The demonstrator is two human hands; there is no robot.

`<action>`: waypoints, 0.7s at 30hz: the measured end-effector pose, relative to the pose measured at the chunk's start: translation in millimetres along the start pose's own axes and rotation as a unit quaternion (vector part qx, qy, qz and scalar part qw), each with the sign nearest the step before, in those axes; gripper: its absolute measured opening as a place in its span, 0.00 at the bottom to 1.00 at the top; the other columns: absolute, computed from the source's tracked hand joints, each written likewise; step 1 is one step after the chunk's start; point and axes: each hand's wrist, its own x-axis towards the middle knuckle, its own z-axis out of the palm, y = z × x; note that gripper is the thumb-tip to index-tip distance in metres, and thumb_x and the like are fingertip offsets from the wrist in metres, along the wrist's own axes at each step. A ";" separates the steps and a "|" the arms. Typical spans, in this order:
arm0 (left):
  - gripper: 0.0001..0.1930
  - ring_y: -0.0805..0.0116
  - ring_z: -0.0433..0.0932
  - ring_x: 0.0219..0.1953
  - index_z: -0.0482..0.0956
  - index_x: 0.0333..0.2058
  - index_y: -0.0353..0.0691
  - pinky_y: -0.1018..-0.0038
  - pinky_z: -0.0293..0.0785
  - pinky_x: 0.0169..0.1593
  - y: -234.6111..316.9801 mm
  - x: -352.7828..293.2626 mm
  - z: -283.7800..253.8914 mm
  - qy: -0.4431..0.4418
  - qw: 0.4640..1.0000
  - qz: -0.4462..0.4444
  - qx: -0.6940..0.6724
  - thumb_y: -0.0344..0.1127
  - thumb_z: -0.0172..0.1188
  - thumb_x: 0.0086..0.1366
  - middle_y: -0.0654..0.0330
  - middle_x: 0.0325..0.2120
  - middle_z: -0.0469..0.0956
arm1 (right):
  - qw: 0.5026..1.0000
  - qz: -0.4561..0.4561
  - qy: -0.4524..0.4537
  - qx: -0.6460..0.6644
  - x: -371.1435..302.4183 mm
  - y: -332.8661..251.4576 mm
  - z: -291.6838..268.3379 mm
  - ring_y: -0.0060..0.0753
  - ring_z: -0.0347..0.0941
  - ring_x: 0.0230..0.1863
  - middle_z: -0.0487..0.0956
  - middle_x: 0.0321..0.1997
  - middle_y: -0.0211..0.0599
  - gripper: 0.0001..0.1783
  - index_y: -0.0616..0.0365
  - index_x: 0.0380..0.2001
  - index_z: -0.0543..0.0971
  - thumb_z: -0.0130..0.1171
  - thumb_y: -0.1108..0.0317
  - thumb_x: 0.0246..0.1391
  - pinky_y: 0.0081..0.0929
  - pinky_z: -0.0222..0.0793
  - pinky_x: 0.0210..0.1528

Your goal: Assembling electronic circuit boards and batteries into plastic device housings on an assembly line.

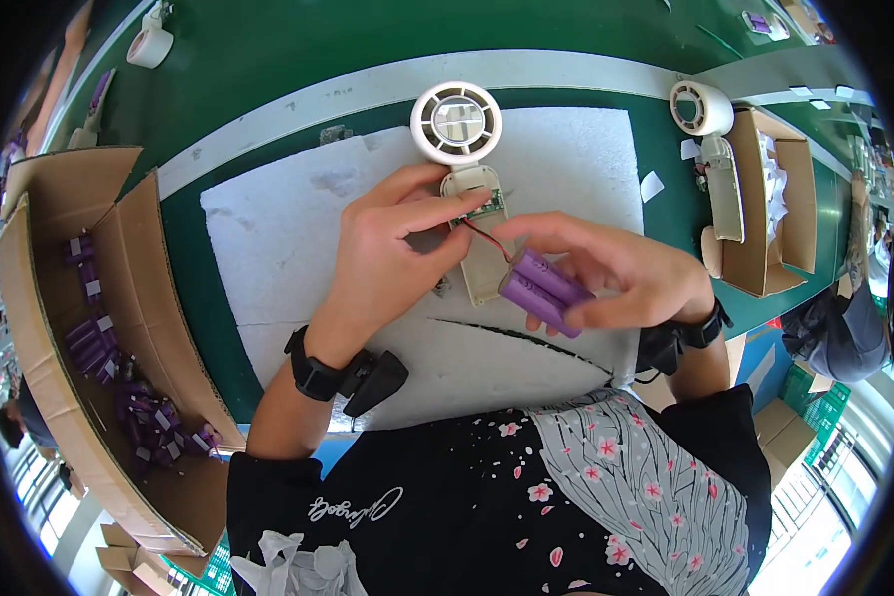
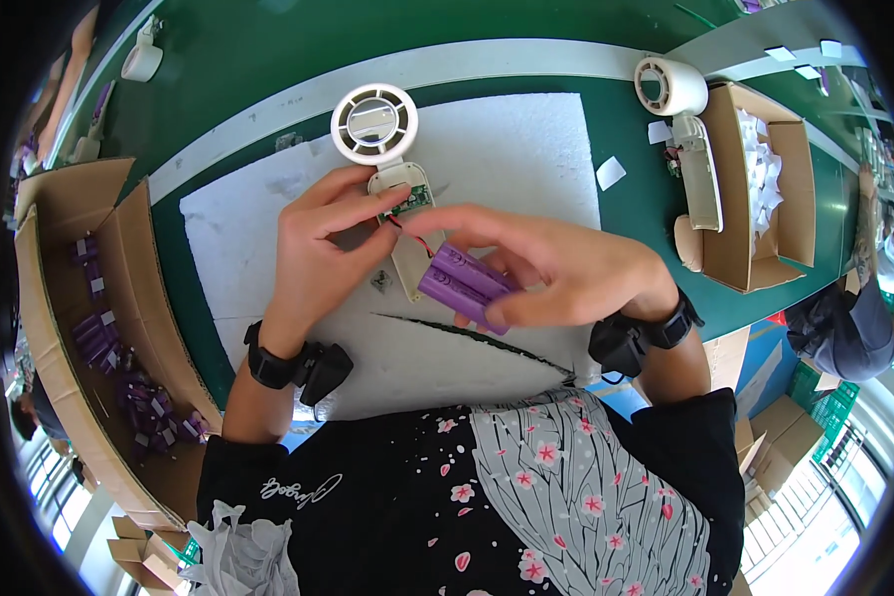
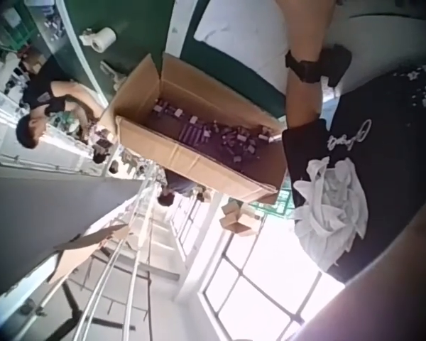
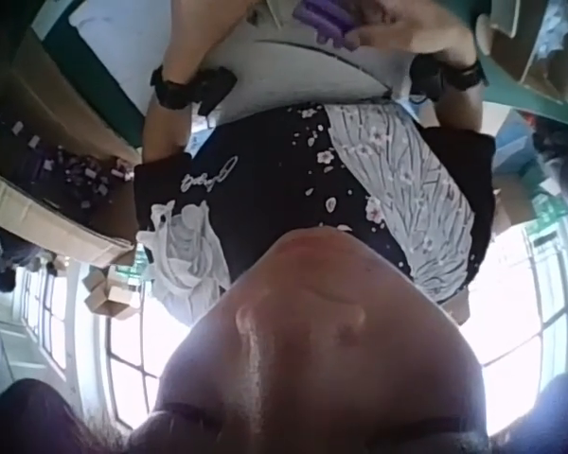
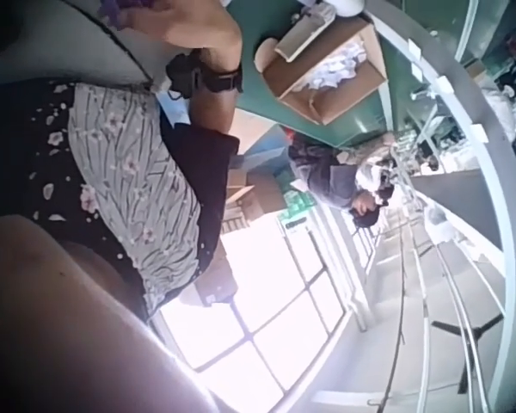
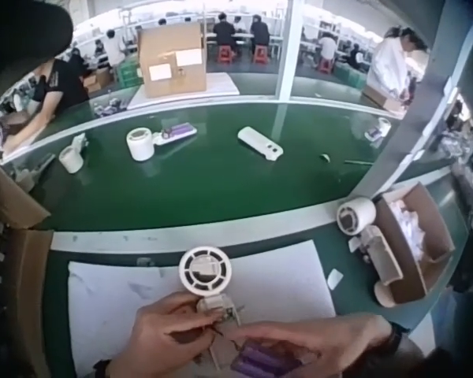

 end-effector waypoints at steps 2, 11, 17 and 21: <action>0.18 0.68 0.80 0.31 0.85 0.40 0.45 0.75 0.77 0.35 0.6 -0.6 -0.2 0.000 1.000 0.009 0.011 0.24 0.67 0.47 0.56 0.40 0.79 | 0.999 -0.017 -0.029 0.021 -2.6 2.5 -1.1 0.35 0.77 0.44 0.74 0.48 0.44 0.48 0.57 0.67 0.52 0.63 0.79 0.43 0.30 0.76 0.44; 0.17 0.68 0.77 0.27 0.85 0.40 0.45 0.76 0.76 0.32 -1.3 -1.2 0.0 0.006 0.996 0.045 0.071 0.26 0.69 0.47 0.56 0.39 0.79 | 0.991 -0.041 0.102 -0.078 -1.9 -6.1 -6.4 0.34 0.74 0.46 0.72 0.51 0.41 0.48 0.62 0.59 0.65 0.74 0.75 0.30 0.30 0.72 0.49; 0.17 0.68 0.77 0.27 0.84 0.41 0.43 0.75 0.76 0.32 1.5 -1.3 -1.7 -0.009 0.997 0.050 0.059 0.26 0.67 0.50 0.55 0.39 0.79 | 0.969 -0.105 0.092 -0.203 6.0 7.0 -5.4 0.30 0.74 0.42 0.74 0.50 0.35 0.44 0.62 0.53 0.72 0.78 0.71 0.24 0.26 0.72 0.44; 0.16 0.65 0.78 0.28 0.83 0.43 0.43 0.74 0.76 0.33 2.8 -2.3 -3.8 -0.026 0.998 0.040 0.051 0.26 0.65 0.54 0.54 0.40 0.78 | 0.931 -0.097 0.158 -0.316 11.6 4.3 16.2 0.32 0.74 0.42 0.74 0.50 0.38 0.41 0.61 0.51 0.73 0.77 0.72 0.26 0.28 0.72 0.44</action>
